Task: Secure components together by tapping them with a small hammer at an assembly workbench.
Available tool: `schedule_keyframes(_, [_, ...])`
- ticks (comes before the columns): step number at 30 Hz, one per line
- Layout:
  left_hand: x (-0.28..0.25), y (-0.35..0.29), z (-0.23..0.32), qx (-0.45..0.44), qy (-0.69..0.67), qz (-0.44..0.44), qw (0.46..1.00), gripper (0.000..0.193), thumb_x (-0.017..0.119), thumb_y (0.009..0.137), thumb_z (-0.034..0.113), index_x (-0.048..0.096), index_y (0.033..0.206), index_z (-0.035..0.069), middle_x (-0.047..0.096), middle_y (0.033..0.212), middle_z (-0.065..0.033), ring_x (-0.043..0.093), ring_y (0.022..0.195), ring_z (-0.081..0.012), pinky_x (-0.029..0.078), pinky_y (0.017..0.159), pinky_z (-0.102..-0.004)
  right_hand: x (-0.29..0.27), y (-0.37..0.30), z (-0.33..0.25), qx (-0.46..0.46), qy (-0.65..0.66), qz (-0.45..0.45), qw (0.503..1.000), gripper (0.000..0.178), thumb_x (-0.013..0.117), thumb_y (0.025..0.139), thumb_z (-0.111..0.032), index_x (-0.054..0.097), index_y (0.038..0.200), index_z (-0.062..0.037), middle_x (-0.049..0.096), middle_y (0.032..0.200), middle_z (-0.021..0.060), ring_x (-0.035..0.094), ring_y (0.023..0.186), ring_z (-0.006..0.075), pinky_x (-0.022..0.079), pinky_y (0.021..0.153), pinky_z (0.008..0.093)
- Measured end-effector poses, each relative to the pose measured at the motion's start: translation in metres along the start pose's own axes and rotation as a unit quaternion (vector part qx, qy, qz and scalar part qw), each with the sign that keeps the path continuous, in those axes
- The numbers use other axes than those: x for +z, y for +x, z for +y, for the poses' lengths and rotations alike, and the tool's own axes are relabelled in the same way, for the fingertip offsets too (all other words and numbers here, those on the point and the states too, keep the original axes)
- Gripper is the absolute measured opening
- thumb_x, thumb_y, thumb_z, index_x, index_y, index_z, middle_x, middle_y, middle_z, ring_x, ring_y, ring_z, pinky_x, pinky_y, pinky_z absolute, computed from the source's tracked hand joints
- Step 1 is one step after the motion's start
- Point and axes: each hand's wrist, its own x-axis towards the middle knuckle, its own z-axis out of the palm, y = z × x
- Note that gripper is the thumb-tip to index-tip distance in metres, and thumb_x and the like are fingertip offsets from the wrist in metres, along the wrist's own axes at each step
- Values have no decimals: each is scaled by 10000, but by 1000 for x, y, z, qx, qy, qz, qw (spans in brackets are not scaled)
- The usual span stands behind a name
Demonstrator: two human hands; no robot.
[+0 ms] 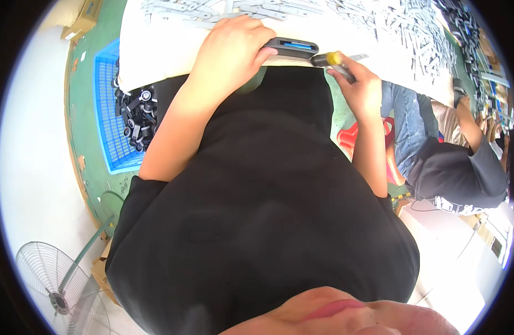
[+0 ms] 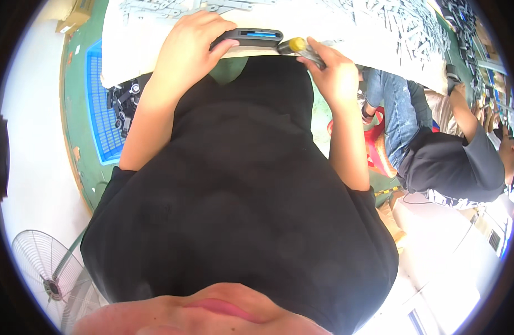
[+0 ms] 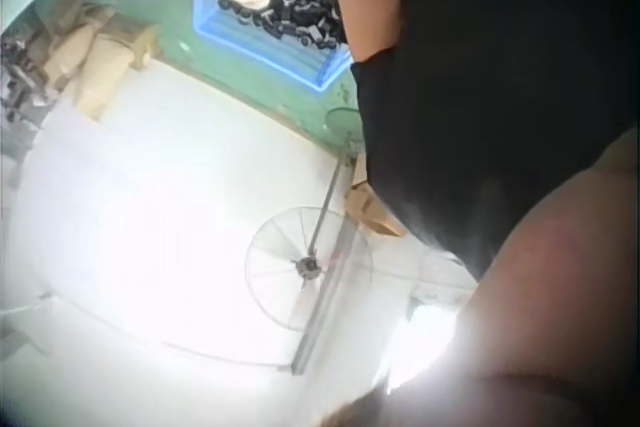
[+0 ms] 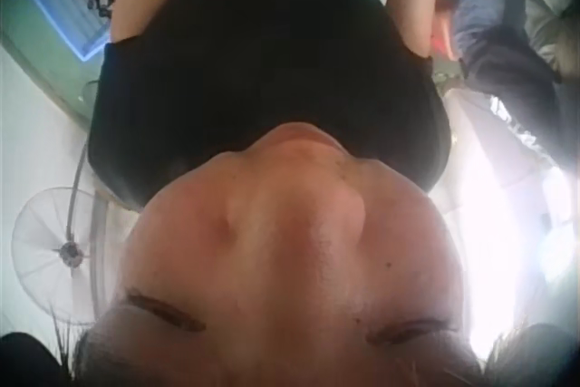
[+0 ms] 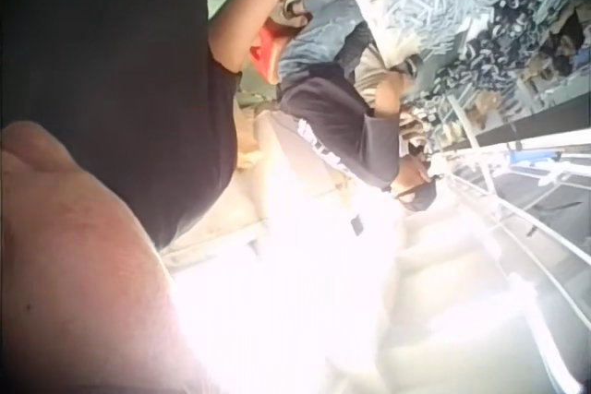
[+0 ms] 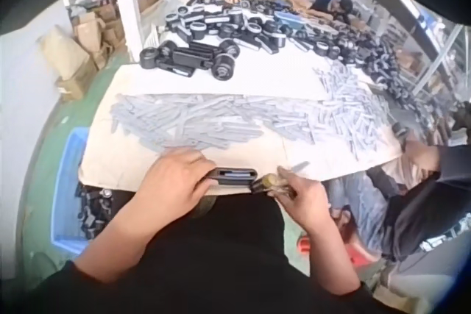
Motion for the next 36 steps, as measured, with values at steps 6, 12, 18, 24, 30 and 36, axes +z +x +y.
schedule_keyframes(6, [2,-3,6,-23,-39,46,998,208,817,824,193,694,947,79,651,852,-70,650,923,-292,522,865,-437,-22,-2,-12,-62,-24,44,997,378,774,722,49,816,1043,-148,688,834,13,693,700,204,561,639,317])
schedule_keyframes(12, [9,-4,-1,-16,-55,88,994,237,831,815,184,688,966,70,655,847,-73,658,907,-301,533,831,-438,-35,18,-34,104,259,149,949,104,784,947,-82,773,1030,-21,768,841,22,676,683,76,542,682,240])
schedule_keyframes(18, [-7,-1,8,-66,-128,57,988,428,827,810,90,598,1161,2,698,936,-185,692,862,-386,554,771,-454,-10,46,-68,181,346,-7,920,156,767,986,-168,777,1049,-25,762,776,15,512,620,11,390,592,201])
schedule_keyframes(24, [8,-6,2,-103,-166,66,978,392,826,813,130,606,1122,29,693,913,-141,688,893,-356,552,815,-450,13,52,-59,196,350,-46,915,128,777,967,-145,794,1027,-33,739,750,-8,553,652,18,409,631,206])
schedule_keyframes(30, [20,-10,-12,20,-96,112,989,218,831,803,190,698,915,58,695,853,-78,686,869,-303,549,804,-436,17,56,-46,213,331,-87,915,165,809,946,-207,814,1034,-67,696,719,-30,560,656,23,415,619,217])
schedule_keyframes(36, [14,-8,0,2,-35,80,996,178,808,804,189,707,870,57,703,860,-70,692,877,-280,555,845,-421,23,55,-47,151,221,-63,961,255,819,940,-291,823,1095,-89,710,717,-24,584,670,30,472,625,233])
